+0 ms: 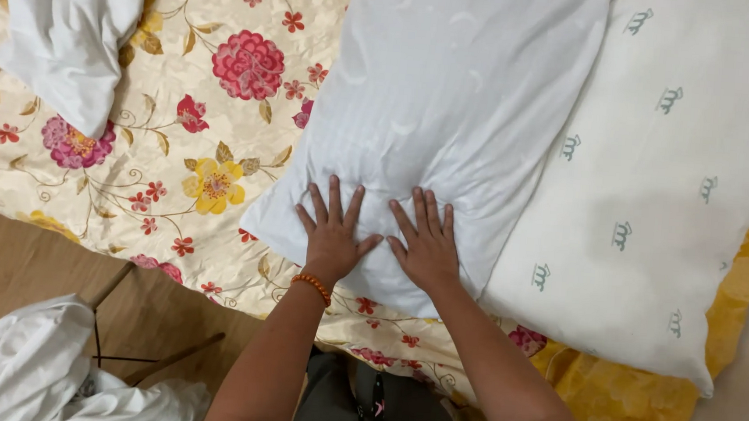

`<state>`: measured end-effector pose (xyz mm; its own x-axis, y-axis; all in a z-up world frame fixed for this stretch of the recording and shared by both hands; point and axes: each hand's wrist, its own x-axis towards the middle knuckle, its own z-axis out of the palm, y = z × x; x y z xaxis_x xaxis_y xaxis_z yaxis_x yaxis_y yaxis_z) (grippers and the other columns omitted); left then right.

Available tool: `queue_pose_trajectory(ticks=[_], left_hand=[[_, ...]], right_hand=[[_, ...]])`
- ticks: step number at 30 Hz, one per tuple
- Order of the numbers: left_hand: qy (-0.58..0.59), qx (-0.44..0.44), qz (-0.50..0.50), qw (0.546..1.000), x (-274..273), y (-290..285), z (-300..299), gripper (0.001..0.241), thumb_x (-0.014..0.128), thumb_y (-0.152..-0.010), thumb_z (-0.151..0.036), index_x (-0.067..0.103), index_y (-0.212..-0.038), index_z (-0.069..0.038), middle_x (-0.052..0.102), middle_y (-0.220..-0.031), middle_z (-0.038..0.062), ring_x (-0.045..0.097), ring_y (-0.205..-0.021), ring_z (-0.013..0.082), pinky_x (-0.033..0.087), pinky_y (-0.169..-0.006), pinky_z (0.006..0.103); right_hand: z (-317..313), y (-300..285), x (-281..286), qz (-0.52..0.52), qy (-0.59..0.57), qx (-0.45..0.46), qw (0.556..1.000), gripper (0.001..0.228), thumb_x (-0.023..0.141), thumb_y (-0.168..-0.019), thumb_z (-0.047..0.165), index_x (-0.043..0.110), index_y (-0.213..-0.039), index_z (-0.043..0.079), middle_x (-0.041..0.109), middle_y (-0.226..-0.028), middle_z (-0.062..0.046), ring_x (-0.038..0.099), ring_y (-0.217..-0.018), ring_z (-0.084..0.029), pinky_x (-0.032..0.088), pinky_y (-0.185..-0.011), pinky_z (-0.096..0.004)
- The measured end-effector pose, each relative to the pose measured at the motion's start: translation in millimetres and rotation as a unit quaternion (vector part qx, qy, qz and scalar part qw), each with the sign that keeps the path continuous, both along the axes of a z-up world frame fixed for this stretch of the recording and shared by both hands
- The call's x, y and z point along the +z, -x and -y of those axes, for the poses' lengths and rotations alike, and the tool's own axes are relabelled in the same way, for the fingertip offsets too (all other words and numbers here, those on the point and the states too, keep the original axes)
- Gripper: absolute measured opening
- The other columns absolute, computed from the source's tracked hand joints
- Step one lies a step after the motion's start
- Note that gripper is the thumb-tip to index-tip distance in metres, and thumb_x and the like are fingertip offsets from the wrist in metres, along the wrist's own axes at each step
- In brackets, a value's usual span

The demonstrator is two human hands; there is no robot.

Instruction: The person places a white pillow onto a bed and inserts it into a white pillowcase. They smooth the case over the pillow, adjust the edges, and then place the finished pillow next to another pillow on the bed.

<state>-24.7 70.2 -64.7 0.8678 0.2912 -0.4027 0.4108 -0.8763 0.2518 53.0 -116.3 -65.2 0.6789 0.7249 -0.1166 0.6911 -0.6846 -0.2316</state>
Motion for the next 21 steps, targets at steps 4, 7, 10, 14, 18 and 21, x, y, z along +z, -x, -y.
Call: queue_pose_trajectory(ticks=[4,7,10,14,18,21], left_hand=[[0.002,0.000,0.030,1.000,0,2,-7,0.101,0.057,-0.085,-0.076,0.018,-0.164,-0.027,-0.002,-0.170,0.021,-0.005,-0.152,0.0539,0.004,-0.111,0.0808],[0.030,0.011,0.058,0.998,7,2,-7,0.100,0.059,-0.084,-0.075,0.022,-0.163,-0.026,0.001,-0.170,0.021,-0.005,-0.152,0.0533,0.003,-0.111,0.0808],[0.047,0.041,0.108,0.992,5,0,-7,0.099,0.061,-0.085,-0.073,0.026,-0.162,-0.021,0.005,-0.170,0.020,-0.003,-0.154,0.0513,0.000,-0.111,0.0808],[0.049,0.087,0.194,0.976,4,-21,-10,0.092,0.058,-0.096,-0.064,0.026,-0.165,-0.013,0.006,-0.173,0.022,-0.002,-0.159,0.0491,-0.002,-0.117,0.0791],[0.006,0.082,0.181,0.980,-6,-46,-7,0.086,0.057,-0.098,-0.055,0.024,-0.166,-0.014,0.004,-0.172,0.022,-0.004,-0.158,0.0481,-0.003,-0.116,0.0779],[-0.028,0.060,0.129,0.989,-9,-49,-11,0.086,0.056,-0.095,-0.054,0.023,-0.165,-0.017,0.004,-0.172,0.020,-0.004,-0.156,0.0475,-0.003,-0.114,0.0776]], right_hand=[[-8,-6,11,-0.008,0.010,0.006,1.000,0.068,0.047,-0.101,0.053,0.029,-0.163,0.029,0.016,-0.171,-0.014,0.010,-0.159,-0.031,0.008,-0.125,-0.059],[-10,-8,23,-0.008,-0.008,0.003,1.000,0.068,0.052,-0.098,0.049,0.037,-0.159,0.025,0.023,-0.167,-0.019,0.017,-0.155,-0.034,0.010,-0.121,-0.061],[-19,-18,28,0.004,-0.055,-0.014,0.998,0.061,0.056,-0.099,0.039,0.044,-0.156,0.021,0.033,-0.164,-0.019,0.027,-0.154,-0.033,0.014,-0.123,-0.059],[-48,-48,29,-0.031,-0.156,-0.066,0.985,0.056,0.055,-0.102,0.028,0.046,-0.156,0.014,0.039,-0.165,-0.015,0.033,-0.154,-0.031,0.019,-0.124,-0.054],[-95,-83,28,0.063,-0.133,-0.043,0.988,0.061,0.053,-0.104,0.032,0.040,-0.161,0.014,0.025,-0.170,-0.019,0.019,-0.159,-0.036,0.009,-0.127,-0.059],[-98,-76,-5,0.029,-0.026,-0.021,0.999,0.062,0.048,-0.102,0.037,0.036,-0.161,0.021,0.018,-0.169,-0.017,0.012,-0.157,-0.033,0.005,-0.122,-0.061]])
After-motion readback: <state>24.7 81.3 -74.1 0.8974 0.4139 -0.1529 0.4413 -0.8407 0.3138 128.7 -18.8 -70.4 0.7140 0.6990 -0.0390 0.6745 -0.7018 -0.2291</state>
